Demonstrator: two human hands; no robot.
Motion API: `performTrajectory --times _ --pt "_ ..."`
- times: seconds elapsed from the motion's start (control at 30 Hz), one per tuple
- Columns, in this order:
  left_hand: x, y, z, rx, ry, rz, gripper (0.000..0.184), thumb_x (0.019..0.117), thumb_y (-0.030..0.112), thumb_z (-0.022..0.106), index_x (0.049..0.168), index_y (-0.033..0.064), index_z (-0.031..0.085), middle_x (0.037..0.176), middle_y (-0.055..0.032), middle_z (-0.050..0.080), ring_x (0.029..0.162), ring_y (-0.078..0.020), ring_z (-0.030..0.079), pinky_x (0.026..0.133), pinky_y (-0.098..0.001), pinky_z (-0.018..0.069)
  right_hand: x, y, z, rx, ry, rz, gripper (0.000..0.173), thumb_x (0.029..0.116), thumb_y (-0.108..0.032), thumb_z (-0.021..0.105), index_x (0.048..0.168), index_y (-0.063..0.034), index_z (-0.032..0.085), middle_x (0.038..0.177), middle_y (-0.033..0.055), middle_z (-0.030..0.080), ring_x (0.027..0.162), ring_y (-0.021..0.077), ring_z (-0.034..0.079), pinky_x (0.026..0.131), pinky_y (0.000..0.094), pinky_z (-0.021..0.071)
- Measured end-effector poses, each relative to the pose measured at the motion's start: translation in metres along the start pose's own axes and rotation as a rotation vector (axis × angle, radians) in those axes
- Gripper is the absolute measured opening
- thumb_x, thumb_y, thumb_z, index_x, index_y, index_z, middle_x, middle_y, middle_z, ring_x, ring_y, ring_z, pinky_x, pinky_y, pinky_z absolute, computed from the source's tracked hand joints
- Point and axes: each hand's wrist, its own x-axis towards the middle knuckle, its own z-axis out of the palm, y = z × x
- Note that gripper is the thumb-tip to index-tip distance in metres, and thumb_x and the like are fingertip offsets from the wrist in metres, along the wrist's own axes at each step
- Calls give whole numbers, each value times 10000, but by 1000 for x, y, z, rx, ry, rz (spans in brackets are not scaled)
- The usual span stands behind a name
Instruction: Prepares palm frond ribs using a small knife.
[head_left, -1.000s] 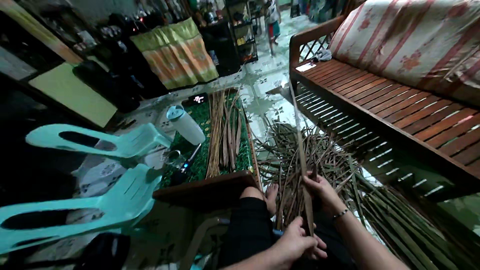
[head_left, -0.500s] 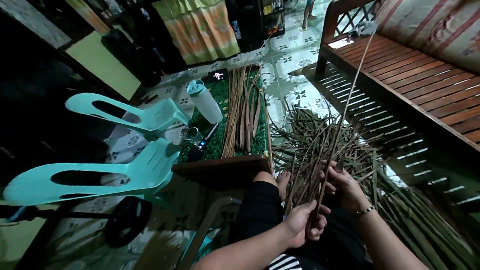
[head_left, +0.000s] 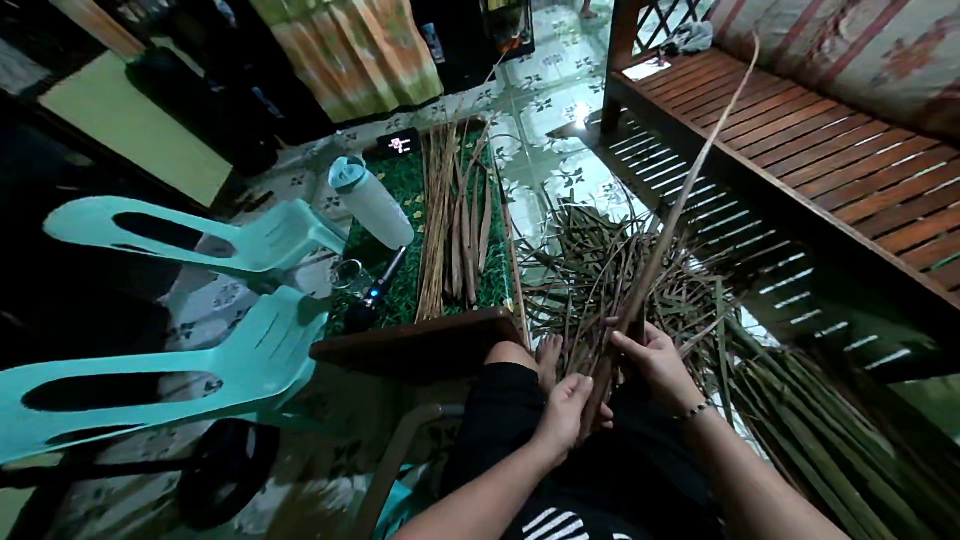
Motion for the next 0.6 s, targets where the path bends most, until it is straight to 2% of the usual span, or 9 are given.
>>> performTrajectory --times 0.07,0.13,0.2,0.3,0.33,0.37,0.47,0.53,0.6 --pt "1 -4 -3 4 -31 14 317 1132 197 322 1171 -27 544 868 -129 731 769 -195 731 742 -346 611 0 -1 0 16 7 3 287 990 -79 626 1263 6 634 858 69 689 538 77 546 472 212 469" --pt "2 -7 -4 50 -48 57 278 1120 175 350 1162 -1 560 936 -93 735 790 -138 699 716 -291 568 1 -1 -2 24 32 -3 280 988 -73 624 1254 11 638 869 79 693 561 90 564 487 222 479" --pt "4 -7 -6 83 -56 92 247 1104 157 394 1138 6 586 977 -60 686 826 -112 654 762 -289 556 2 -2 -4 24 43 -11 284 994 -68 606 1266 9 635 900 81 696 610 101 600 529 235 515" --pt "2 -1 -3 15 -72 47 218 1112 140 384 1133 -8 542 958 -123 736 809 -186 726 735 -332 604 1 -2 -4 41 49 -24 279 993 -55 599 1263 4 636 889 72 689 607 93 595 528 231 514" --pt "0 1 -1 -8 -74 18 214 1119 147 376 1133 -5 525 939 -145 739 780 -219 748 700 -348 628 1 -2 -3 56 46 -25 283 994 -54 599 1268 5 632 865 72 678 574 89 568 499 226 491" --pt "-1 1 0 -6 -70 13 211 1121 152 372 1128 2 520 914 -143 738 721 -211 740 643 -328 621 0 -2 -3 67 38 -25 286 997 -57 595 1275 4 625 844 68 670 548 81 549 481 220 477" --pt "-1 -3 0 21 -42 103 196 1109 135 389 1100 1 531 842 -114 724 538 -99 622 489 -213 502 -1 -2 -3 90 23 -45 319 999 -75 593 1308 4 607 814 65 653 507 74 511 451 218 455" --pt "-1 -1 -1 30 -21 151 182 1102 119 408 1092 -3 543 811 -96 710 511 -61 571 474 -185 457 -2 -2 0 65 5 -84 356 1001 -116 608 1339 -4 595 847 61 664 530 74 529 459 213 463" --pt "0 2 -2 54 10 202 172 1093 101 423 1090 -14 551 786 -84 706 507 -49 557 475 -178 446 -4 0 2 -31 -47 -121 383 990 -153 625 1345 -14 591 929 41 687 637 72 590 543 213 501"
